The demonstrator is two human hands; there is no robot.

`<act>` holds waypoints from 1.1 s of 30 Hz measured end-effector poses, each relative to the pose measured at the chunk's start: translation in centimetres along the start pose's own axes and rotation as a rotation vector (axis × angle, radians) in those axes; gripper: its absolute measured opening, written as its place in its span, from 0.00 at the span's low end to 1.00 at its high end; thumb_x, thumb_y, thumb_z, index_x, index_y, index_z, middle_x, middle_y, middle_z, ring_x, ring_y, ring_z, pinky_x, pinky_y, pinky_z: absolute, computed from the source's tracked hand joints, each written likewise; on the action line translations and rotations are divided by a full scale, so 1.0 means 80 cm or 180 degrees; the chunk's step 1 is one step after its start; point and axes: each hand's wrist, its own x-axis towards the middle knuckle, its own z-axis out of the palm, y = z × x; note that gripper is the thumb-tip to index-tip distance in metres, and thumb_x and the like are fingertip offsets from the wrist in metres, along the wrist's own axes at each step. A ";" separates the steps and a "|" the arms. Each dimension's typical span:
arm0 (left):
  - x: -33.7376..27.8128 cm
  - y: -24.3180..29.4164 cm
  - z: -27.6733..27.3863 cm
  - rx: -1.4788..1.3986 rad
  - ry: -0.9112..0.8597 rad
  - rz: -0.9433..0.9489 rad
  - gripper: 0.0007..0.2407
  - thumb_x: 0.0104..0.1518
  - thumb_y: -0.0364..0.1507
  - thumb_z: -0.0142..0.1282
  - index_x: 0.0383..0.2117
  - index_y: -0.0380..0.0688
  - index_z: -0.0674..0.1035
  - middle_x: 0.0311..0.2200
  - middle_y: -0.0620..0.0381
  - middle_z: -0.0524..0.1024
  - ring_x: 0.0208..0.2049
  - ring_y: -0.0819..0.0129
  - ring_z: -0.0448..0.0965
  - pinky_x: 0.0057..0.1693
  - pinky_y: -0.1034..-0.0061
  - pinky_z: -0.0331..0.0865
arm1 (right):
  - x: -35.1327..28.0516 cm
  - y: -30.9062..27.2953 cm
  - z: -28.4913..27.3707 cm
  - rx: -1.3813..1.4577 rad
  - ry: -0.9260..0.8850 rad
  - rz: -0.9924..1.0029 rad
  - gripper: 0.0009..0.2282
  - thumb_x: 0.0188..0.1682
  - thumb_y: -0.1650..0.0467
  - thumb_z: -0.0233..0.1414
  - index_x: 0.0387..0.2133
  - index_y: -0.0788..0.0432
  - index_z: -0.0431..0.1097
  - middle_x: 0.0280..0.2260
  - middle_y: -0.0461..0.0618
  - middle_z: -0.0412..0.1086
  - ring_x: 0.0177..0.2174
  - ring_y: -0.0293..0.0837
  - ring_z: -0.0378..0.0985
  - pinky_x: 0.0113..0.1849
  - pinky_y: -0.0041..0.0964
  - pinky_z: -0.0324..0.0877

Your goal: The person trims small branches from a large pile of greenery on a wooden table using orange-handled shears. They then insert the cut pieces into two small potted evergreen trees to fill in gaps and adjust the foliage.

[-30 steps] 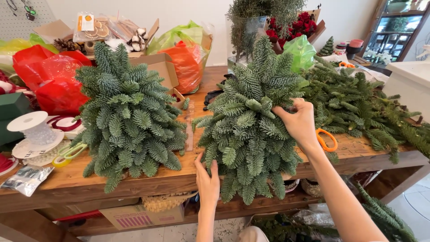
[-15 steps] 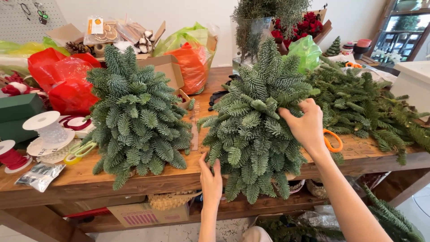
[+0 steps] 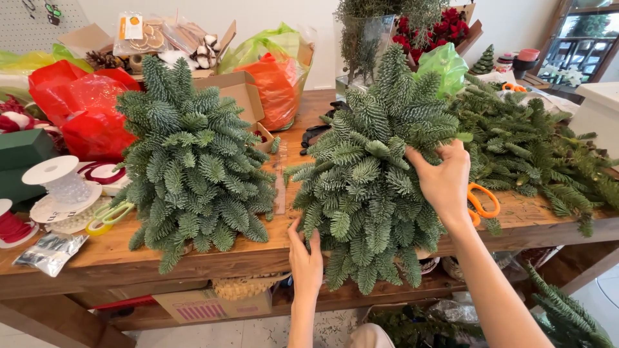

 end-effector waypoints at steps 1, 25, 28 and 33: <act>0.000 -0.001 0.001 -0.0001 -0.0008 -0.0004 0.23 0.60 0.47 0.39 0.61 0.58 0.61 0.68 0.49 0.58 0.66 0.49 0.61 0.65 0.51 0.54 | -0.001 -0.002 0.000 -0.0007 0.0002 0.0005 0.30 0.47 0.61 0.64 0.10 0.52 0.44 0.28 0.54 0.53 0.34 0.53 0.64 0.39 0.52 0.57; 0.007 -0.010 -0.001 0.0150 -0.0015 0.0158 0.26 0.58 0.51 0.37 0.61 0.57 0.61 0.68 0.51 0.59 0.64 0.49 0.63 0.65 0.49 0.54 | -0.015 -0.048 -0.027 -0.0212 -0.0417 0.0684 0.27 0.45 0.56 0.59 0.15 0.55 0.46 0.26 0.48 0.54 0.34 0.44 0.55 0.34 0.41 0.52; 0.004 -0.006 -0.002 0.0124 -0.0038 0.0105 0.25 0.58 0.50 0.39 0.60 0.60 0.62 0.68 0.53 0.59 0.64 0.50 0.63 0.65 0.49 0.54 | -0.007 -0.019 -0.012 -0.0184 -0.0314 0.0477 0.19 0.45 0.56 0.56 0.22 0.60 0.61 0.42 0.54 0.60 0.43 0.50 0.59 0.45 0.47 0.59; 0.004 -0.001 -0.004 0.0120 -0.0072 0.0026 0.24 0.59 0.49 0.39 0.61 0.59 0.62 0.67 0.54 0.61 0.63 0.53 0.64 0.64 0.53 0.56 | 0.004 0.009 0.003 0.0021 -0.0059 -0.0127 0.20 0.48 0.61 0.60 0.19 0.59 0.58 0.36 0.52 0.56 0.33 0.47 0.59 0.38 0.41 0.59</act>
